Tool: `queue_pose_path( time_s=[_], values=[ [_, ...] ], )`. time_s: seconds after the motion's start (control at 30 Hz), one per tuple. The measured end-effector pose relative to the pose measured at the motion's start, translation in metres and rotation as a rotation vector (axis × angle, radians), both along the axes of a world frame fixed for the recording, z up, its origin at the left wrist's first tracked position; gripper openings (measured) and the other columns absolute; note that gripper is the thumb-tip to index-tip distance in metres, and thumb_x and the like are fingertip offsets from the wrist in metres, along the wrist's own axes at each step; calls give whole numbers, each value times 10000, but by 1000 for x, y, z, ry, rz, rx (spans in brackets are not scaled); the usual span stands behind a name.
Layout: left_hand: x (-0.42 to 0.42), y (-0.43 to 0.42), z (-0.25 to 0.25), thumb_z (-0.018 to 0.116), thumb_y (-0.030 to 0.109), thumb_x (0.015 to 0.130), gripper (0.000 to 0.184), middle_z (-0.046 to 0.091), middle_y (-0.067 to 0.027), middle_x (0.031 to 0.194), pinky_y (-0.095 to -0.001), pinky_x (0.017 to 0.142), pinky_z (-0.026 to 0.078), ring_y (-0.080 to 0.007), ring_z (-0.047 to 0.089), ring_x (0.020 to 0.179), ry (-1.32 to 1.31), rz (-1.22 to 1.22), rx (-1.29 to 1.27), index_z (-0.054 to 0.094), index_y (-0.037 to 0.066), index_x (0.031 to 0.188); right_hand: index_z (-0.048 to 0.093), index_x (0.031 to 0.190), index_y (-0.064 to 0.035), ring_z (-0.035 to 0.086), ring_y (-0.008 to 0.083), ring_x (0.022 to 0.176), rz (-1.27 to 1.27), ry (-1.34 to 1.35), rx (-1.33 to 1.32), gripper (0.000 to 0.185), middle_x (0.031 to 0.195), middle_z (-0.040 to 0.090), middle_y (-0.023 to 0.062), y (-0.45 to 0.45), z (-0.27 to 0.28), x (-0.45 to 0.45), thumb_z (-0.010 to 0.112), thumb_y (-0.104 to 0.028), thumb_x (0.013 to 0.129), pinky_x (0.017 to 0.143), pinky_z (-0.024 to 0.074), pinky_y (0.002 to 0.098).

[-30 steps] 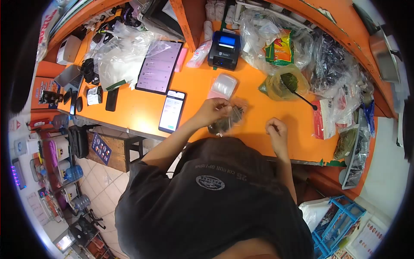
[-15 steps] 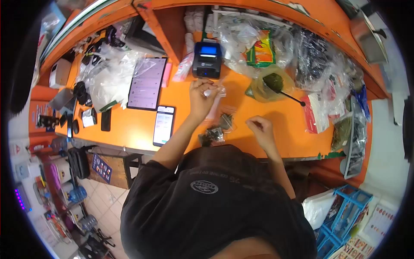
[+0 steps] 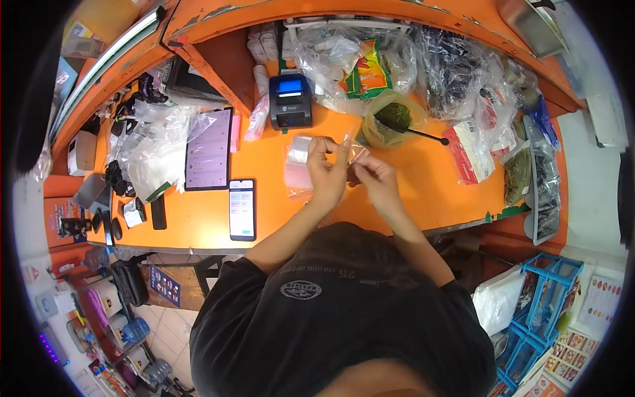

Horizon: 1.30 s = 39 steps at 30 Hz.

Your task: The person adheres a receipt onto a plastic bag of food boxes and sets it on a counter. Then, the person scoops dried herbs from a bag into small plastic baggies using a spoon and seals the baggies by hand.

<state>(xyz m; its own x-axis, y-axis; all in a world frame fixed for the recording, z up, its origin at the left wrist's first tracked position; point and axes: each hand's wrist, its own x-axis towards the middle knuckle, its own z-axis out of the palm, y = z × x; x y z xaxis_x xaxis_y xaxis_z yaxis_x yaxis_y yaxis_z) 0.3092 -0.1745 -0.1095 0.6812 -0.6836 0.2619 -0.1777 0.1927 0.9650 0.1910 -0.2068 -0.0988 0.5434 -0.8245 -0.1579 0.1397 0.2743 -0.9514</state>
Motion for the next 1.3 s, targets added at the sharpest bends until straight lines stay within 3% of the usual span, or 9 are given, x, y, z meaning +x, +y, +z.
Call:
queue_pose_path(
  time_s=[0.1, 0.2, 0.3, 0.5, 0.7, 1.0, 1.1, 1.2, 1.3],
  values=[
    [6, -3, 17, 705, 150, 851, 159, 513, -28, 798, -264, 634, 379, -112, 444, 742, -259, 71, 75, 632, 8, 850, 640, 861, 16, 609, 109, 625, -42, 224, -162, 97, 747, 666, 55, -11, 5, -11, 579, -39, 912, 569, 488, 236],
    [16, 0, 22, 698, 189, 865, 199, 578, -14, 724, -243, 540, 366, -76, 470, 624, -29, -420, 285, 663, -4, 831, 640, 829, 48, 638, 128, 591, 1, 533, -480, 94, 712, 679, 83, -24, 3, -25, 652, -44, 844, 562, 514, 255],
    [15, -6, 40, 662, 225, 898, 249, 625, -14, 676, -224, 495, 382, -52, 510, 559, -182, -759, 518, 687, -16, 843, 630, 791, 51, 630, 113, 571, 37, 677, -712, 97, 679, 675, 83, -25, 22, -28, 662, -35, 823, 555, 504, 247],
    [24, -16, 27, 582, 261, 950, 315, 656, -51, 724, -242, 602, 474, -86, 596, 666, 165, -997, 377, 679, -26, 867, 607, 785, 51, 624, 106, 585, 96, 391, -233, 101, 660, 649, 67, -29, 30, -37, 632, -30, 839, 564, 503, 245],
    [29, -15, 50, 544, 237, 975, 334, 634, -44, 697, -255, 606, 465, -96, 580, 660, -388, -897, 329, 648, -39, 818, 642, 930, 34, 591, 81, 605, 210, 487, -496, 92, 705, 650, 43, -35, 35, -44, 609, -34, 877, 563, 483, 225],
    [26, -13, 45, 570, 207, 946, 298, 620, -93, 657, -301, 578, 454, -149, 583, 603, 42, -976, 285, 636, -40, 793, 624, 763, 25, 558, 134, 531, 134, 405, -374, 98, 635, 623, 96, -32, 45, -39, 668, -48, 812, 530, 447, 284],
    [27, -12, 57, 592, 126, 874, 185, 624, -171, 680, -336, 582, 469, -254, 604, 594, -540, -821, 235, 639, -37, 800, 621, 770, 15, 596, 132, 557, 162, 534, -609, 109, 647, 633, 75, -31, 48, -40, 624, -60, 849, 544, 474, 262],
    [28, -7, 65, 619, 128, 777, 163, 597, -221, 680, -381, 572, 475, -329, 593, 589, -624, -830, 287, 634, -35, 783, 633, 762, -9, 628, 317, 612, 191, 677, -769, 136, 691, 630, 181, -24, 59, -37, 604, -128, 820, 579, 485, 397],
    [20, -4, 69, 658, 206, 728, 235, 624, -183, 712, -423, 676, 485, -318, 626, 716, -918, -627, 569, 634, -21, 781, 632, 761, -18, 629, 371, 675, 31, 1061, -915, 160, 729, 645, 186, -20, 56, -32, 565, -154, 813, 607, 481, 436]
  ],
)
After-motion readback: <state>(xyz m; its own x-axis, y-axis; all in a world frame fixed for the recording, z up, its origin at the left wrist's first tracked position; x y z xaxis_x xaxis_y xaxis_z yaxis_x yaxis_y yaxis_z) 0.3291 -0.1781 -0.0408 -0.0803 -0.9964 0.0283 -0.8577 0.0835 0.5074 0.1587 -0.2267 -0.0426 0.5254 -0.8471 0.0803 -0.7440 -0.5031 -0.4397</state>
